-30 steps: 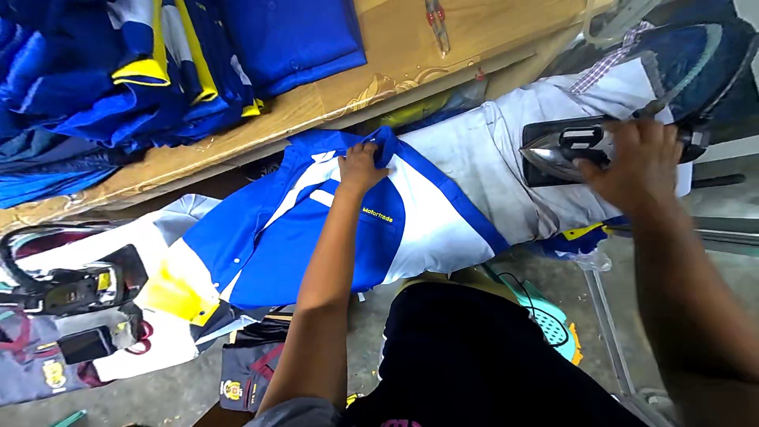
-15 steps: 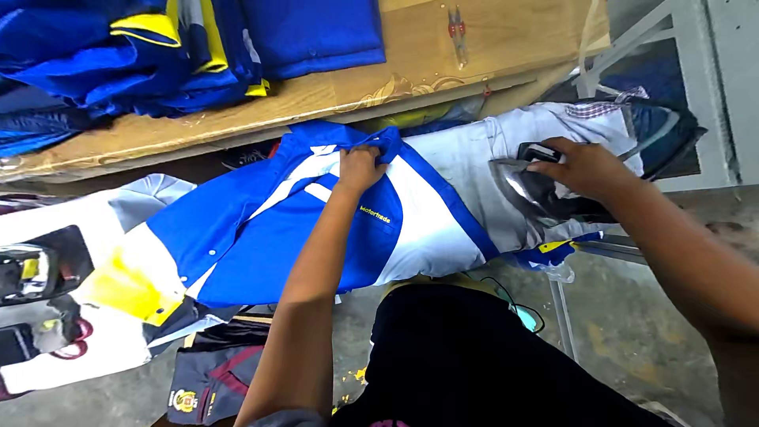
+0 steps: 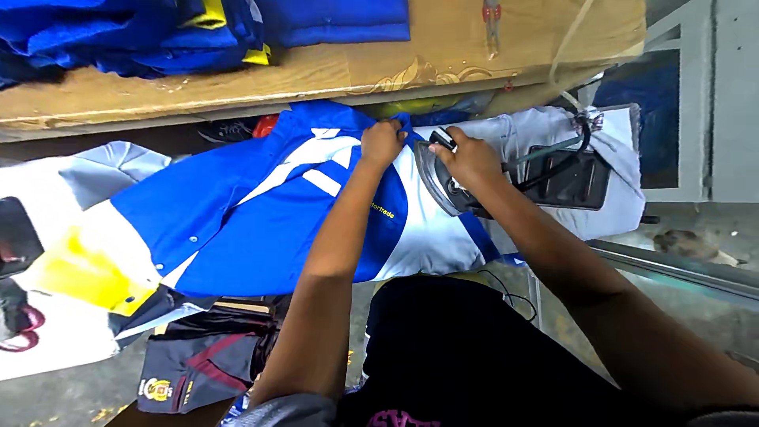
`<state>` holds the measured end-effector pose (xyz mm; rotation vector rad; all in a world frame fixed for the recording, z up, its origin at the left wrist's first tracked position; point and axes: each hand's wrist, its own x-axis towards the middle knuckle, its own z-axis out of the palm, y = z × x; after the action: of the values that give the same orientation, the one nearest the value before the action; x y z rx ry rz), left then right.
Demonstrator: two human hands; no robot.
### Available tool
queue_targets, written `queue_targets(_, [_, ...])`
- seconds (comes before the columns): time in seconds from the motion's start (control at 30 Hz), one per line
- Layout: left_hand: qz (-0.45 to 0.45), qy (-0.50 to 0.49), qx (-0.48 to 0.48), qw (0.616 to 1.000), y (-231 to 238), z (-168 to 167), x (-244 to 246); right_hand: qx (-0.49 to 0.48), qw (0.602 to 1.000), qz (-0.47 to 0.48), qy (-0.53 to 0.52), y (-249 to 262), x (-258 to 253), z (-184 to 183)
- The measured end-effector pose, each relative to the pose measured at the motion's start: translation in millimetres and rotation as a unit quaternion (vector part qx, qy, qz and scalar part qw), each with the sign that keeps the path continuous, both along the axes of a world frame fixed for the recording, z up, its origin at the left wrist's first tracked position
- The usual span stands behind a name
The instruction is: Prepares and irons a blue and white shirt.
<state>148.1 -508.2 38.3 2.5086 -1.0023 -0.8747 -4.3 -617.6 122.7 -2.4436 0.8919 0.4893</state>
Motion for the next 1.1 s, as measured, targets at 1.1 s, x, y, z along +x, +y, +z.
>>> queue_targets(1.1, [0.056,0.005,0.030,0.998,-8,5,-15,0.009,0.997,0.079,-0.019,-144,-150,31])
